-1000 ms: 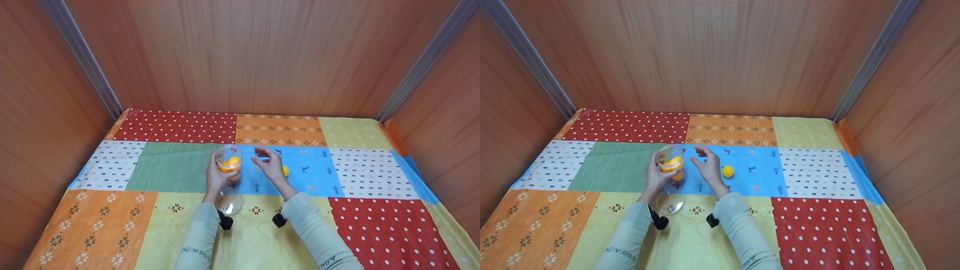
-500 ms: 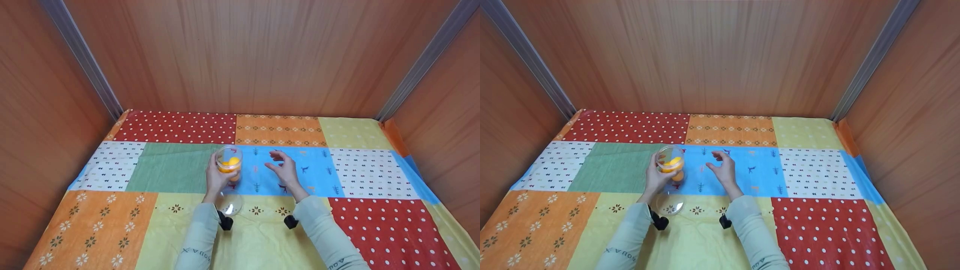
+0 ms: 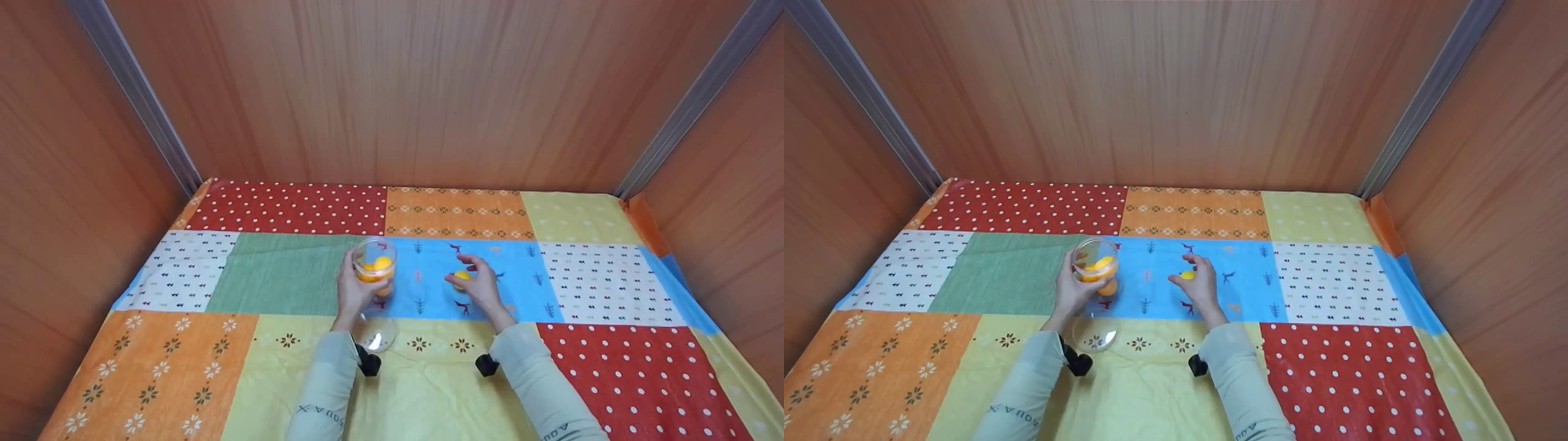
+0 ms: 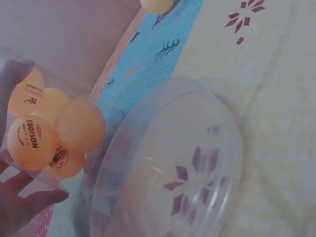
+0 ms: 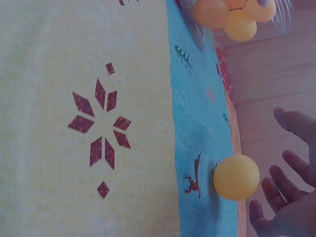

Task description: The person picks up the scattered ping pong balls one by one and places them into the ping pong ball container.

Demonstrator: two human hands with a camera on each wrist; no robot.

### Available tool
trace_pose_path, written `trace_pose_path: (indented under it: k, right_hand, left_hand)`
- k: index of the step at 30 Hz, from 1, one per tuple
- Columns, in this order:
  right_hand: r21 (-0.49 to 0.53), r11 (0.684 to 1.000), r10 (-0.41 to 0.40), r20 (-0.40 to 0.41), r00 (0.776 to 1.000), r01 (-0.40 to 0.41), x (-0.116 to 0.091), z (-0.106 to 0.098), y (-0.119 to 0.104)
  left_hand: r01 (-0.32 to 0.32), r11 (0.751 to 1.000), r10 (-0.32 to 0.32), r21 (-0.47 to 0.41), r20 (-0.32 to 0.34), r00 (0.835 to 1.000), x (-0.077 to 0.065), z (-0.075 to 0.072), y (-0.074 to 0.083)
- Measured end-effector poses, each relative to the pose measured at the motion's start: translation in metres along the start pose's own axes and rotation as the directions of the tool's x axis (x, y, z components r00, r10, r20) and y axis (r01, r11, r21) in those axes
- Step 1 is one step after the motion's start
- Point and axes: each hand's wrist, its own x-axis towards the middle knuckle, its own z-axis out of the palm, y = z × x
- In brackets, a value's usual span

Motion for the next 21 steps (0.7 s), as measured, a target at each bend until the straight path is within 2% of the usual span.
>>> trace_pose_path:
  k: [4, 11, 21]
  right_hand:
    - [-0.001, 1.0, 0.029, -0.002, 1.0, -0.029, 0.0, -0.002, 0.008]
    - [-0.039, 0.997, 0.065, -0.015, 0.998, -0.066, 0.0, -0.006, 0.018]
    - [-0.071, 0.991, 0.115, -0.004, 0.993, -0.115, 0.0, -0.007, 0.028]
  left_hand:
    - [-0.026, 1.0, 0.026, 0.012, -0.007, 1.0, 0.0, 0.0, 0.0]
    - [0.016, 1.0, -0.016, -0.004, 0.005, 1.0, -0.001, 0.0, 0.001]
    - [0.017, 1.0, -0.017, -0.01, 0.007, 1.0, -0.001, 0.0, 0.001]
